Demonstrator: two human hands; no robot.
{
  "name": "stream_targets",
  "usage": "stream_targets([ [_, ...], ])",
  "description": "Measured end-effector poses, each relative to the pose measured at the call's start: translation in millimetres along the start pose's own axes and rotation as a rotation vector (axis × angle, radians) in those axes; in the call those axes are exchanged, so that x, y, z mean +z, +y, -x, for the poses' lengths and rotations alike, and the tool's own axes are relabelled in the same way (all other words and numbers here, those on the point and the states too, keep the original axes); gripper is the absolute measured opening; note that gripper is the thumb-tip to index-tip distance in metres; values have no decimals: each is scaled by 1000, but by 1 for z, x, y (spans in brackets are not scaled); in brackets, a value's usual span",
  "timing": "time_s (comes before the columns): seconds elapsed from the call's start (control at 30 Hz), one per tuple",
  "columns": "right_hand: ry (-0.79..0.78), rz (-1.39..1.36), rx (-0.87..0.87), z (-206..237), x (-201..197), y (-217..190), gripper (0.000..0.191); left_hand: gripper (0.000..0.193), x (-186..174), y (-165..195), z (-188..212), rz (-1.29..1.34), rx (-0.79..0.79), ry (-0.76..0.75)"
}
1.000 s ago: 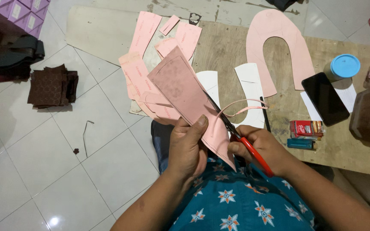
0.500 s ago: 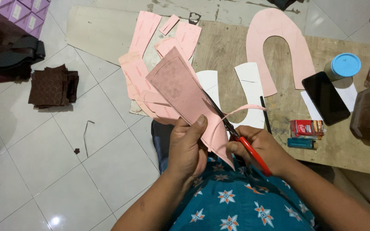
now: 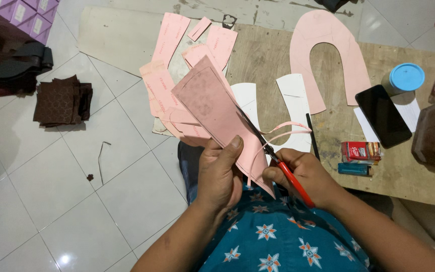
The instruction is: The person uses red-handled scissors to cut a U-shaped piece from pink foam material. They then place a white U-shaped template on the cut piece and trace its outline with a black pen.
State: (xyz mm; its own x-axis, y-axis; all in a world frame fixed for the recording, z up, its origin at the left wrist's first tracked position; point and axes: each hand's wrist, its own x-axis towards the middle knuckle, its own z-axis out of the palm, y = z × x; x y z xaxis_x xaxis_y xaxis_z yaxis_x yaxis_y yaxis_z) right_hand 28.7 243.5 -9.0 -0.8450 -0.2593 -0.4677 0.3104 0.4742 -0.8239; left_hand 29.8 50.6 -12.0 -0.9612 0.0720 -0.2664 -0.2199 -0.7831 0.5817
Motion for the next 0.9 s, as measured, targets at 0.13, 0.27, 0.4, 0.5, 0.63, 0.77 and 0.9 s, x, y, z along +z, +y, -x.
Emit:
stream_targets([
  [0.13, 7, 30, -9, 0, 1, 2, 32, 26, 0, 0, 0, 1, 12, -13],
  [0.27, 8, 9, -19, 0, 0, 7, 32, 28, 4, 4, -3, -20, -1, -3],
  [0.4, -28, -6, -12, 0, -7, 12, 30, 30, 1, 25, -20, -112, -157, 133],
  [0.5, -52, 23, 25, 2, -7, 16, 29, 31, -1, 32, -22, -190, -28, 12],
  [0.63, -51, 113, -30, 2, -6, 19, 27, 28, -3, 25, -16, -220, 38, -62],
  [0.77, -130, 51, -96, 4, -7, 19, 23, 28, -3, 18, -10, -226, 17, -86],
  [0.9, -136, -91, -6, 6, -4, 18, 19, 32, -1, 17, -9, -151, 4, -100],
])
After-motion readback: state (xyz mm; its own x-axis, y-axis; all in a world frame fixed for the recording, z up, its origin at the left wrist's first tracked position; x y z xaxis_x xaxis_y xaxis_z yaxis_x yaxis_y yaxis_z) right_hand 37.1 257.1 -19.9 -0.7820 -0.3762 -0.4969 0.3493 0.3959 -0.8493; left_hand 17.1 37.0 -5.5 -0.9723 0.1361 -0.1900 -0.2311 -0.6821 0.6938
